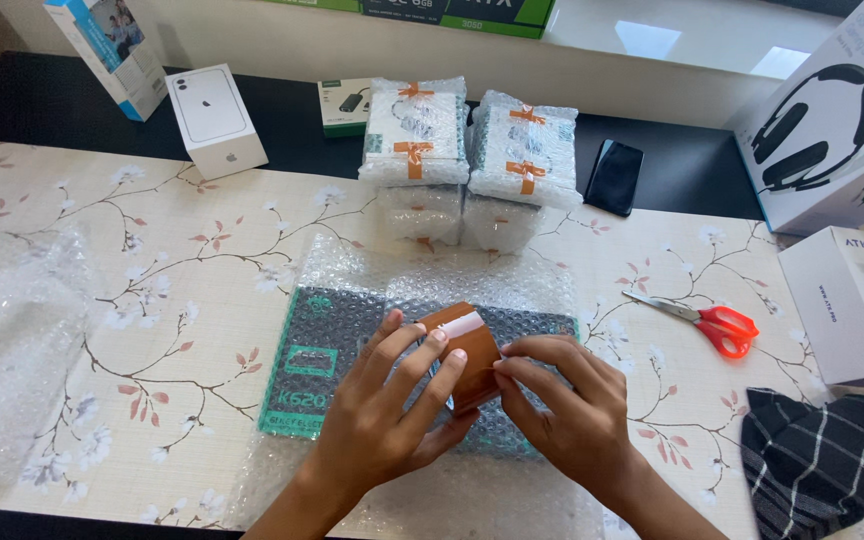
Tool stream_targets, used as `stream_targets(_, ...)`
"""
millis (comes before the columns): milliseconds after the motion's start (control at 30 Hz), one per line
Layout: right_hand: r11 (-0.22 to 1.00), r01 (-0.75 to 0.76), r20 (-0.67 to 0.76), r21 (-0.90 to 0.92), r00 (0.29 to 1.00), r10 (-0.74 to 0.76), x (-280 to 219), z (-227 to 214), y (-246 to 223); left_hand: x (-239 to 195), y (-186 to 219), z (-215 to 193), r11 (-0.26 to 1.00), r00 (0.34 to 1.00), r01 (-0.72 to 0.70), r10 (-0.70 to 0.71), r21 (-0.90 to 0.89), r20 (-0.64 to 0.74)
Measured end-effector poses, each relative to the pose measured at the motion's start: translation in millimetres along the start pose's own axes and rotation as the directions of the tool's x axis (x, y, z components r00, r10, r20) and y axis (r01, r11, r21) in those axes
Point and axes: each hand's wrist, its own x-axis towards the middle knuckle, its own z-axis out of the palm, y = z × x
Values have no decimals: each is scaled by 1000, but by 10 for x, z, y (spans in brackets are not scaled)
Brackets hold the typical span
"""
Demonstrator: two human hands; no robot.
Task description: The person wraps a keyboard box in bubble wrap and secures it with brown packing tape. They fold the bubble wrap around the box, apply tape strips, and use scissors to cut the tape. The process is repeated to ensure the package is fully sealed.
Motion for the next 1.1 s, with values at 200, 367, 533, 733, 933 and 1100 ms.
stream_targets(200,999,-44,102,30,994,41,-117,61,67,74,34,-35,996,999,27,-25,-84,27)
stream_targets(367,972,-48,82,229,996,30,-160,117,46,67,52,-35,985,999,33,-30,-169,20)
stream_targets(533,930,-31,-35,367,998,48,-184,179,-50,104,72,-92,957,998,59,-53,-285,28)
stream_targets(733,950,-77,-15,302,996,86,-224,169,-16,233,116,-204,852,970,244,-218,-462,111)
stream_targets(933,968,-68,-3,243,997,71,-132,-17,16,536,195,-143,888,978,202,-207,-413,33)
stream_targets(1100,991,-84,-132,108,986,98,-205,-78,173,610,294,283,980,991,119,-126,-157,-38)
